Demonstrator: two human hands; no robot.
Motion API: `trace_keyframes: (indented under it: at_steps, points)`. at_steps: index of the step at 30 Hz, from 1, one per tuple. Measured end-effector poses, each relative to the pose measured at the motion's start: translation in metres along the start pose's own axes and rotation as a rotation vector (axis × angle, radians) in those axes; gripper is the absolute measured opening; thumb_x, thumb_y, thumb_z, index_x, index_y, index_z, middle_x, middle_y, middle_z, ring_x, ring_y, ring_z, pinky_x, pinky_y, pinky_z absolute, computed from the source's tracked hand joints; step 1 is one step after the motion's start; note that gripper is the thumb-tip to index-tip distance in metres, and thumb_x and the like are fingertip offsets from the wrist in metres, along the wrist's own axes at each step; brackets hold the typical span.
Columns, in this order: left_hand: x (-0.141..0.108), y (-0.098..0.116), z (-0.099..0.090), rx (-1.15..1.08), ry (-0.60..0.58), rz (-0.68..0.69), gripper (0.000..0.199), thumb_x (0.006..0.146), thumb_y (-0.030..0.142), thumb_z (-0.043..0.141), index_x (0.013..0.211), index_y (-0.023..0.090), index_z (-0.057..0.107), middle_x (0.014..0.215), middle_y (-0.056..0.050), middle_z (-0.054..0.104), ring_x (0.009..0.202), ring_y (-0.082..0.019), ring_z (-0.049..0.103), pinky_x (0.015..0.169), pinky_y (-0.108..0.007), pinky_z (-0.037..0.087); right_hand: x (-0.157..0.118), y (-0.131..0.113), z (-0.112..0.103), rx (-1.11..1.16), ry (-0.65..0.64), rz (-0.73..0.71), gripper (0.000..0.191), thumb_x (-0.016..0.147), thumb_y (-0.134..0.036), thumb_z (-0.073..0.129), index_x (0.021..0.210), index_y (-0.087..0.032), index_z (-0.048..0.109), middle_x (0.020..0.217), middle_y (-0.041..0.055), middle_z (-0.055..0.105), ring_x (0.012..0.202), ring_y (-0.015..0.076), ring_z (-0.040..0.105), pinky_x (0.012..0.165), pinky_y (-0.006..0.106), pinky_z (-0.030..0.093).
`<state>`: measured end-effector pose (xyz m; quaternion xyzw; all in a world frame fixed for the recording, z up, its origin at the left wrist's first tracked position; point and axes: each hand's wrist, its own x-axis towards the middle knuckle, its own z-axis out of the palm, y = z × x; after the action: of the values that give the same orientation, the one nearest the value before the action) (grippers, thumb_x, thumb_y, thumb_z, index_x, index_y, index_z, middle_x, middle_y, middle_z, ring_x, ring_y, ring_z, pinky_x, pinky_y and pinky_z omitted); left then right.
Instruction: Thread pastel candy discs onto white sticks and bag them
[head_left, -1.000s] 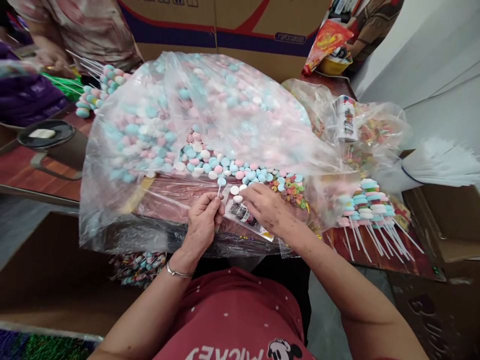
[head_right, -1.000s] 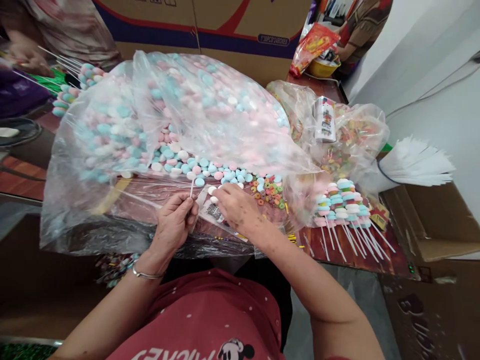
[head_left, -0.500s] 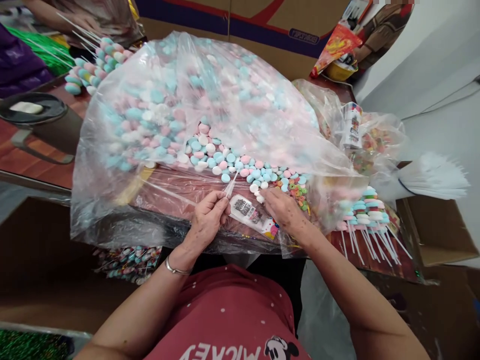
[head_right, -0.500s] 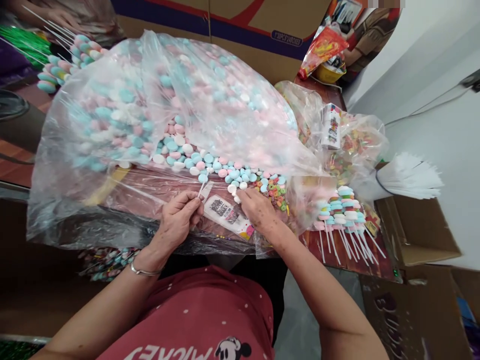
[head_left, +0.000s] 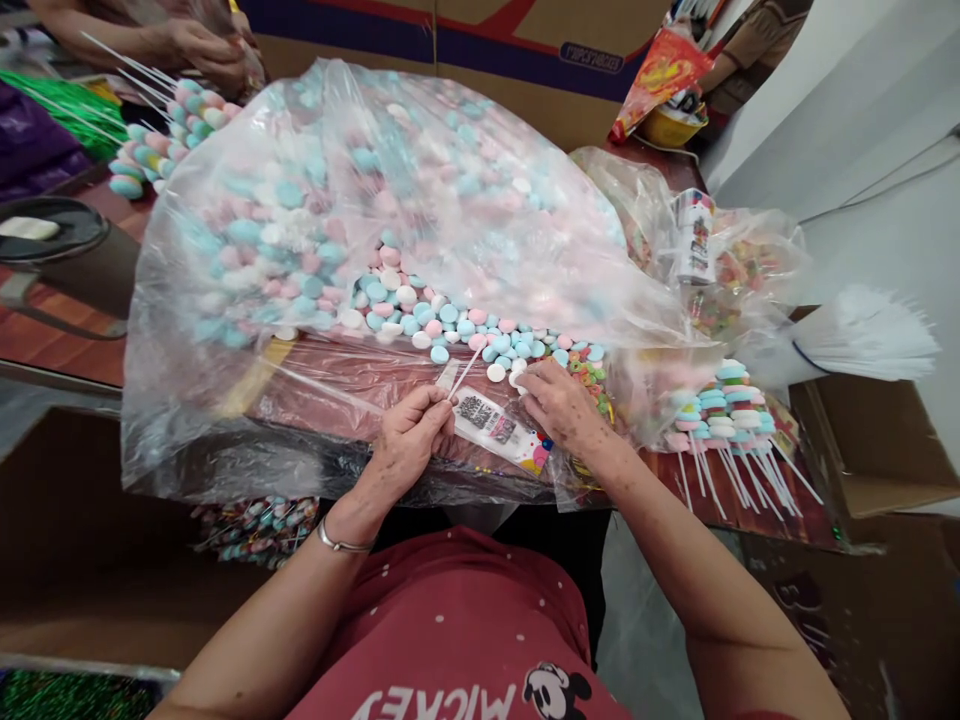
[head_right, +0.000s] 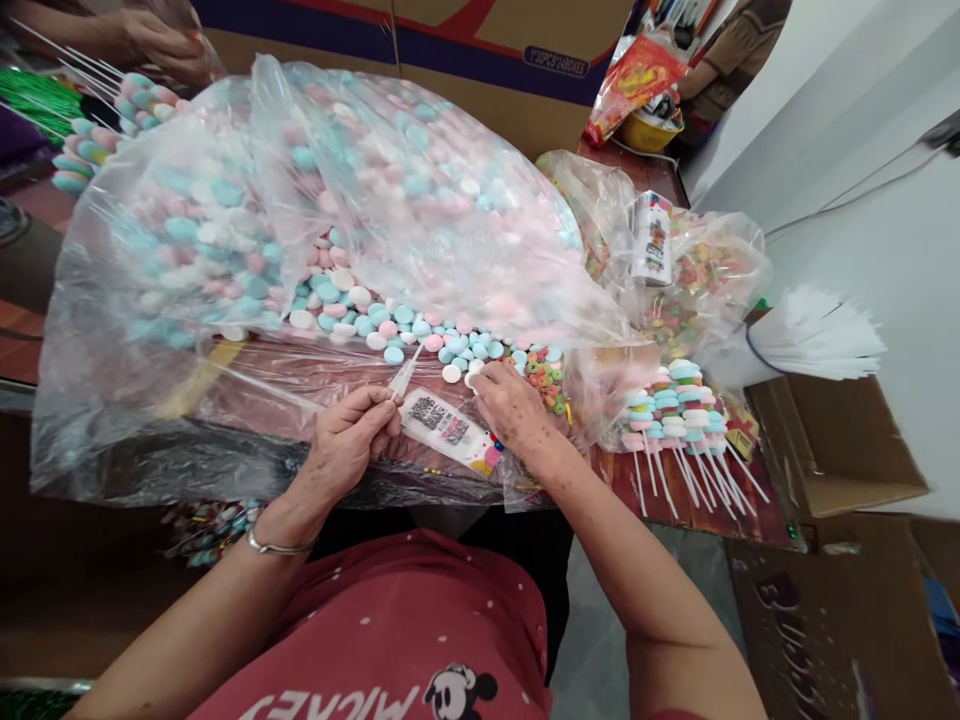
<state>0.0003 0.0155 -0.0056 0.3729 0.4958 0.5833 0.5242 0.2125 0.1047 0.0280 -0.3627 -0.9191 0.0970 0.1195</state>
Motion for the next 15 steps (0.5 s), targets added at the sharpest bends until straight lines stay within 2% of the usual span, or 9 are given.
trace_keyframes:
  at_steps: [2, 5, 8, 11, 15]
  points:
    - [-0.001, 0.002, 0.001, 0.011, 0.001, -0.006, 0.015, 0.085, 0.030, 0.060, 0.077, 0.017, 0.059, 0.055, 0.005, 0.054, 0.039, -0.004, 0.035, 0.037, -0.018, 0.022, 0.000, 0.001, 0.001, -0.032, -0.013, 0.029, 0.025, 0.092, -0.011, 0.043, 0.102, -0.018, 0.065, 0.104, 0.0113, 0.064, 0.101, 0.0231, 0.058, 0.087, 0.034, 0.047]
    - [-0.002, 0.007, 0.003, 0.042, -0.013, -0.005, 0.018, 0.084, 0.032, 0.060, 0.073, 0.017, 0.058, 0.054, 0.005, 0.053, 0.039, -0.005, 0.034, 0.038, -0.018, 0.022, 0.000, 0.002, -0.003, -0.069, 0.044, 0.132, 0.026, 0.089, -0.011, 0.045, 0.104, -0.017, 0.065, 0.100, 0.0099, 0.065, 0.093, 0.0221, 0.059, 0.082, 0.033, 0.047]
    - [-0.003, 0.008, 0.004, 0.088, -0.033, 0.013, 0.020, 0.084, 0.032, 0.059, 0.070, 0.017, 0.057, 0.055, 0.004, 0.053, 0.041, -0.005, 0.035, 0.039, -0.019, 0.024, 0.005, 0.000, -0.010, -0.151, 0.090, 0.188, 0.034, 0.088, -0.011, 0.044, 0.116, -0.019, 0.063, 0.099, 0.0088, 0.065, 0.089, 0.0219, 0.058, 0.076, 0.031, 0.046]
    - [-0.004, 0.007, 0.003, 0.117, -0.031, 0.031, 0.020, 0.085, 0.031, 0.058, 0.071, 0.018, 0.058, 0.056, 0.004, 0.054, 0.042, -0.006, 0.037, 0.040, -0.019, 0.026, 0.013, -0.006, -0.015, -0.279, -0.004, 0.128, 0.037, 0.089, -0.012, 0.046, 0.122, -0.020, 0.062, 0.097, 0.0098, 0.063, 0.083, 0.0227, 0.056, 0.068, 0.031, 0.042]
    - [-0.004, 0.007, 0.002, 0.132, -0.037, 0.033, 0.021, 0.086, 0.032, 0.057, 0.070, 0.018, 0.057, 0.056, 0.004, 0.053, 0.042, -0.006, 0.037, 0.040, -0.020, 0.028, 0.015, -0.008, -0.012, -0.356, -0.087, 0.045, 0.031, 0.089, -0.008, 0.047, 0.110, -0.019, 0.066, 0.093, 0.0112, 0.061, 0.080, 0.0226, 0.053, 0.063, 0.030, 0.038]
